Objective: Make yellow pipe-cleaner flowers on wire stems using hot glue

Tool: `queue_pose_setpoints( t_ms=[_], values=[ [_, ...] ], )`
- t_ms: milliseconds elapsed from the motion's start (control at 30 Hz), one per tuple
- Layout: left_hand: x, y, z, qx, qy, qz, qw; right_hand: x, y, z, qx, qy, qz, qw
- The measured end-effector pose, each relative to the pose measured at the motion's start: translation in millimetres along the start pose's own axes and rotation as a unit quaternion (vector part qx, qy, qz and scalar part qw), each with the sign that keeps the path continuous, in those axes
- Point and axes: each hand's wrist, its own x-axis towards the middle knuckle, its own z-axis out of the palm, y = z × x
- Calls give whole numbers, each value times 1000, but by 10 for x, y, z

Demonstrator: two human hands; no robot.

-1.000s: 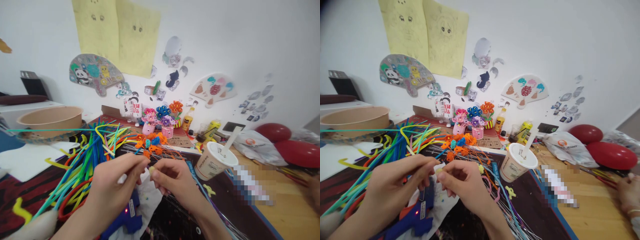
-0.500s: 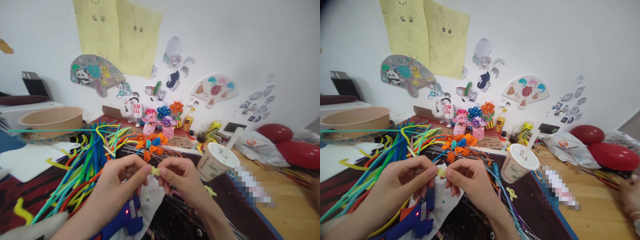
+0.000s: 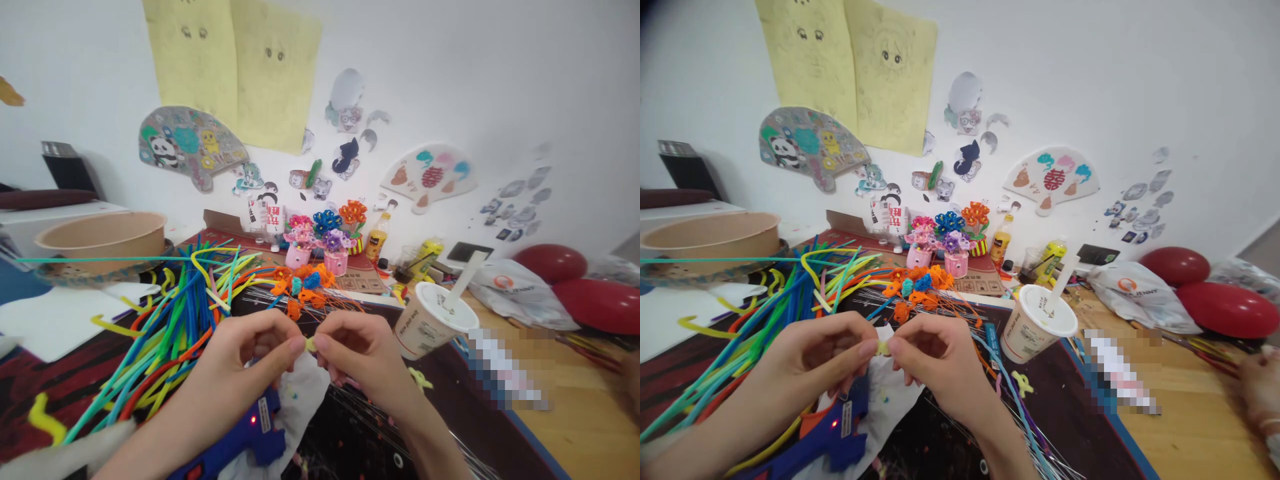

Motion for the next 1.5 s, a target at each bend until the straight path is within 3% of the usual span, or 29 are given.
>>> queue_pose_setpoints(
  t_ms=[200, 367, 800, 1067, 1200, 1500],
  values=[
    [-33, -3, 72, 19, 88, 38, 995, 4, 58, 113, -41, 58, -62, 996],
    [-40, -12, 127, 46, 126, 38, 990, 13, 103, 192, -48, 98, -81, 991],
    [-3, 6, 63, 46, 71, 40, 996, 8, 33, 152, -78, 109, -91, 987],
    [-40, -51, 142, 36, 131, 53, 989, -1, 125, 283, -46, 141, -91, 985],
    [-35, -59, 96, 54, 105, 43, 992, 11, 123, 267, -40, 138, -90, 985],
    [-26, 18, -19, 139, 109, 155, 972, 0, 63, 140, -36, 91, -84, 992]
  ],
)
